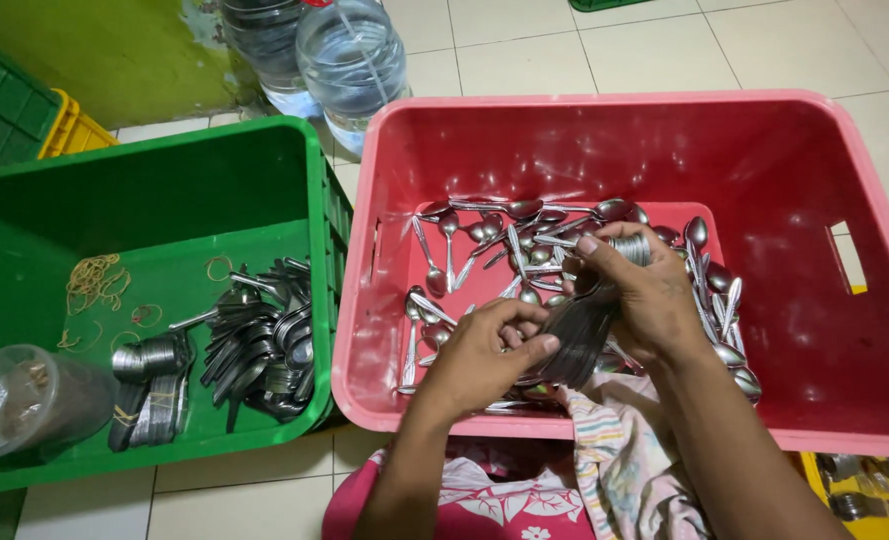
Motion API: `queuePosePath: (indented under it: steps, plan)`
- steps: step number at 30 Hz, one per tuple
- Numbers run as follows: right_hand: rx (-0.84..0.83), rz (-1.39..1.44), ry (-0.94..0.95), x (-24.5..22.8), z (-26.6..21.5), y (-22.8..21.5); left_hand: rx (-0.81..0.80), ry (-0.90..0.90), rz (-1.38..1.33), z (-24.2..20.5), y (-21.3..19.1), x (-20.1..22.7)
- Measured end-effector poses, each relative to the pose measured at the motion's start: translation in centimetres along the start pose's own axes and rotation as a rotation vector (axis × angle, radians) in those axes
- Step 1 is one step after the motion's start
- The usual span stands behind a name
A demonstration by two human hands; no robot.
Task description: The person gathers metal spoons from a pink bin, aligns them into stacks, and secures each stack with a rubber band. The person then places the finished bundles into a green bin. The person repeats this process for multiple stacks.
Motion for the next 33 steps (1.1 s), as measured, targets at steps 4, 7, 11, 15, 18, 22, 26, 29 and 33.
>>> queuePosePath:
  steps: [4, 7, 11, 15, 18, 22, 26, 29, 33]
  plan:
    - [-0.037, -0.005, 0.01, -0.3, -0.5, -0.1, -0.106, -0.039, -0.182, 0.9, 1.6, -3.2]
    - [-0.078, 0.012, 0.002, -0.3, -0.6, -0.1, -0.165, -0.045, -0.237, 1.0, 1.9, -3.5]
    - [-0.096, 0.013, -0.016, -0.1, -0.5, -0.4, -0.163, -0.05, -0.267, 1.1, 1.9, -3.4]
    - [-0.097, 0.001, -0.033, 0.2, -0.3, -0.6, -0.07, -0.084, -0.146, 0.9, 0.8, -2.6]
    - [-0.079, -0.012, -0.041, -0.4, -0.6, -0.3, -0.033, -0.098, -0.096, 0.7, 0.6, -1.5]
    - [-0.07, -0.035, -0.043, -0.3, -0.3, -0.2, -0.054, -0.107, -0.126, 0.6, 0.8, -2.1]
    - [-0.046, -0.037, -0.029, -0.1, -0.4, -0.4, -0.039, -0.12, -0.054, 0.4, 0.7, -1.9]
    - [-0.026, -0.02, 0.002, -0.2, -0.6, -0.3, -0.011, -0.114, 0.124, 0.1, 0.4, -0.2]
    - [-0.012, -0.028, 0.05, 0.2, -0.9, -0.2, -0.026, -0.109, 0.226, -0.4, 0.4, 1.3]
Point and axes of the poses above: each hand's wrist, its own z-axis towards the middle knuckle, its own y-axis out of the palm, x = y × z, the point moved 7 cm from there along z, towards the middle knuckle, and after that the axes turned 1 degree about -x, right-handed, at the moved point
